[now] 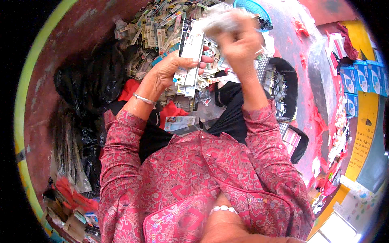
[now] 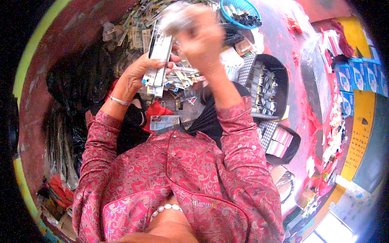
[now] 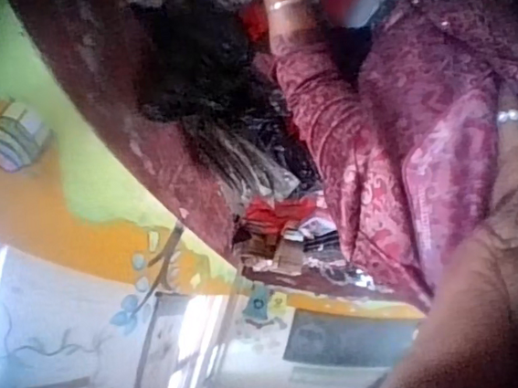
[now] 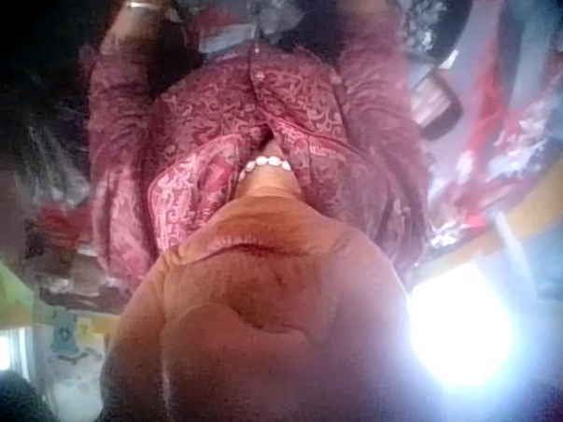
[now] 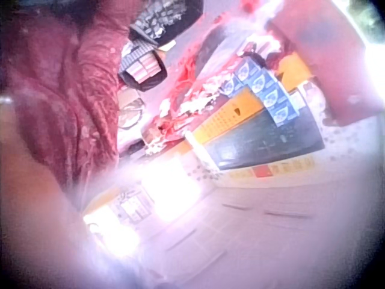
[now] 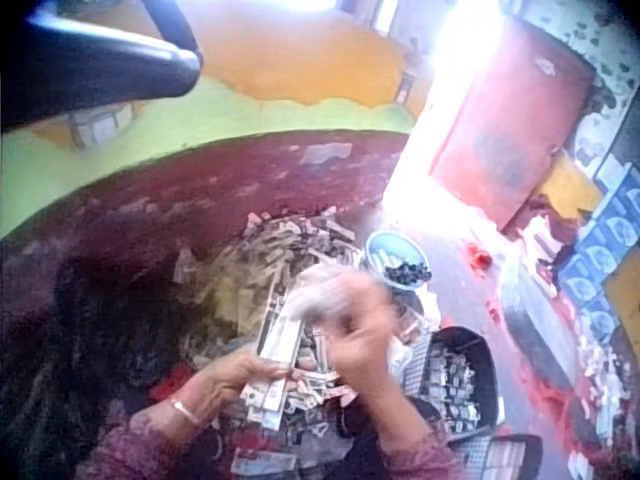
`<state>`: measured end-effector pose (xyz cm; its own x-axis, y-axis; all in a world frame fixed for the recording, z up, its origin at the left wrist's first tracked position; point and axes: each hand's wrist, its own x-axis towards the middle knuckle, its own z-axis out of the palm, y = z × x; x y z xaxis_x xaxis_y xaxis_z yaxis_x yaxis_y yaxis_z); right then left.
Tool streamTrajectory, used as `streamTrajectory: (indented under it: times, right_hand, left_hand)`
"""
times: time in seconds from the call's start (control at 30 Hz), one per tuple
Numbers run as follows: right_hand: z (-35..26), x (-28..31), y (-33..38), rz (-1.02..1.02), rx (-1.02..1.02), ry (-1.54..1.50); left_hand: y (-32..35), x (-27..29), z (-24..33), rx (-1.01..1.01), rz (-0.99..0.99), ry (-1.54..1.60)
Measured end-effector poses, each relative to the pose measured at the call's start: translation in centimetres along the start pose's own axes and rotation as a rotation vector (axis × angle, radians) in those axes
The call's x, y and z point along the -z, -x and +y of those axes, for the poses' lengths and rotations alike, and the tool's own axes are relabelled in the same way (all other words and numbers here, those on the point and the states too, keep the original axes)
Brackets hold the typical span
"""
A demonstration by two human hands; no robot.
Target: The person sits on the floor and sorts through a large pile of small packaged items, picking them up one by one, inspecting them, and placing them into a plastic bag. The person continues this repetitive sorting process throughout the clip.
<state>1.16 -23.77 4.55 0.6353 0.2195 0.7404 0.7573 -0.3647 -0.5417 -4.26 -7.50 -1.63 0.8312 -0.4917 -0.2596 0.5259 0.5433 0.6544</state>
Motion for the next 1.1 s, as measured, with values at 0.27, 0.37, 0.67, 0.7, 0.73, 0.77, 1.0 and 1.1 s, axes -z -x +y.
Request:
streamTrajectory:
  times: [0.27,0.37,0.67,0.7,0.73,0.77,1.0,1.1]
  right_hand:
    - [3.4,-2.4,1.1,-0.112,0.147,0.464]
    - [8.2,-0.2,-0.6,-0.089,-0.29,0.479]
    - [6.7,3.5,0.8,-0.055,-0.972,-1.163]
    - [6.3,3.2,1.0,-0.111,-0.992,-1.303]
    - [5.7,2.9,0.9,-0.163,-1.006,-1.443]
    - [4.6,2.4,0.9,-0.243,-0.955,-1.342]
    - [-0.9,-0.6,0.8,-0.441,-0.605,-0.482]
    - [-2.1,-0.8,1.0,-0.444,-0.322,-0.321]
  left_hand:
    - [0.7,-1.7,-0.2,0.041,-0.086,-0.14]
    - [0.8,-1.4,-0.1,-0.038,-0.168,-0.101]
    - [-0.2,0.8,2.1,-0.316,-0.017,0.146]
    - [-0.2,0.9,2.1,-0.315,0.002,0.175]
    - [-0.2,1.1,2.2,-0.343,0.011,0.157]
    - [-0.3,1.4,2.0,-0.372,0.023,0.139]
    - [-1.5,2.1,1.4,-0.424,0.084,0.196]
    - [-2.1,2.4,1.1,-0.438,0.13,0.164]
